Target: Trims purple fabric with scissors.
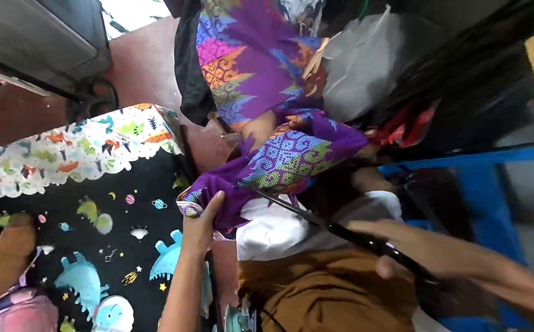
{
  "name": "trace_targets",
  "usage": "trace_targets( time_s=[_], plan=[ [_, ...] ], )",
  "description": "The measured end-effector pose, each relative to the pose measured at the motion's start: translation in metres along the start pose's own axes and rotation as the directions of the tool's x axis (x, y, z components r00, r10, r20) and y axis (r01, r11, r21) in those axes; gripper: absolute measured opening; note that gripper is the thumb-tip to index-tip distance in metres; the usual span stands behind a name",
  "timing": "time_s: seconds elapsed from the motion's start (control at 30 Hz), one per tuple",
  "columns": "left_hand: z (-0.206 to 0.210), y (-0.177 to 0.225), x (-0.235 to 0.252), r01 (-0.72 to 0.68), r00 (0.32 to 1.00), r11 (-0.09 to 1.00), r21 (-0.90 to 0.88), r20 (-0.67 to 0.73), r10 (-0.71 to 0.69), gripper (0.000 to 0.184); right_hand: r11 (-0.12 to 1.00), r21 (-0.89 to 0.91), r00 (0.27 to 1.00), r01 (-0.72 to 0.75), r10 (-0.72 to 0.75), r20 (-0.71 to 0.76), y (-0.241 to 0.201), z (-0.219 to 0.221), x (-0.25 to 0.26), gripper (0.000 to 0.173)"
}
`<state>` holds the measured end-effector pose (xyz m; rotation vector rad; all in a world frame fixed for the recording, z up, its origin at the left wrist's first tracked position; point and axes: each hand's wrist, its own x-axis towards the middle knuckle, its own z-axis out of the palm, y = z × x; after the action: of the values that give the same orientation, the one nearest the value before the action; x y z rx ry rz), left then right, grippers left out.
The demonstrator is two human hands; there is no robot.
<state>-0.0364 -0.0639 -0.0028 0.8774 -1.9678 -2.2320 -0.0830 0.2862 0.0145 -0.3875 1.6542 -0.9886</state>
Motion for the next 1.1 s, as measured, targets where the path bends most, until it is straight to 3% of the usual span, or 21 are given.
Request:
trace_targets(
  time_s=[0.17,0.33,0.5,0.63,0.87,1.1],
  plan=[
    [-0.006,-0.003,0.001,0.011,1.0,0.998,-0.064,-0.023,-0.012,0.027,0.983,-0.183,1.0,0.023,-0.021,0.011,-0.02,-0.037,0.01,0.085],
    [-0.014,-0.007,0.0,0.025,1.0,0.997,-0.076,0.015,-0.024,0.024,0.933,-0.36,1.0,0.012,-0.021,-0.021,-0.032,-0.056,0.014,0.091],
    [-0.022,-0.01,0.0,-0.013,0.999,0.995,-0.1,0.029,0.016,0.027,0.871,-0.477,0.985,0.119,-0.164,-0.052,-0.033,-0.062,0.011,0.085],
    [-0.026,-0.011,-0.004,-0.019,0.999,0.996,-0.085,0.028,0.021,0.03,0.872,-0.459,0.974,0.172,-0.221,-0.054,-0.031,-0.059,0.009,0.076],
    [-0.027,-0.015,-0.01,-0.094,0.992,0.993,-0.07,0.08,0.1,0.033,0.908,-0.369,0.975,0.198,-0.222,-0.024,-0.03,-0.041,0.012,0.078],
    [-0.027,-0.021,-0.017,-0.104,0.991,0.994,-0.034,0.082,0.107,0.045,0.957,-0.269,0.994,0.109,-0.109,0.016,-0.025,-0.031,0.0,0.079]
  ],
)
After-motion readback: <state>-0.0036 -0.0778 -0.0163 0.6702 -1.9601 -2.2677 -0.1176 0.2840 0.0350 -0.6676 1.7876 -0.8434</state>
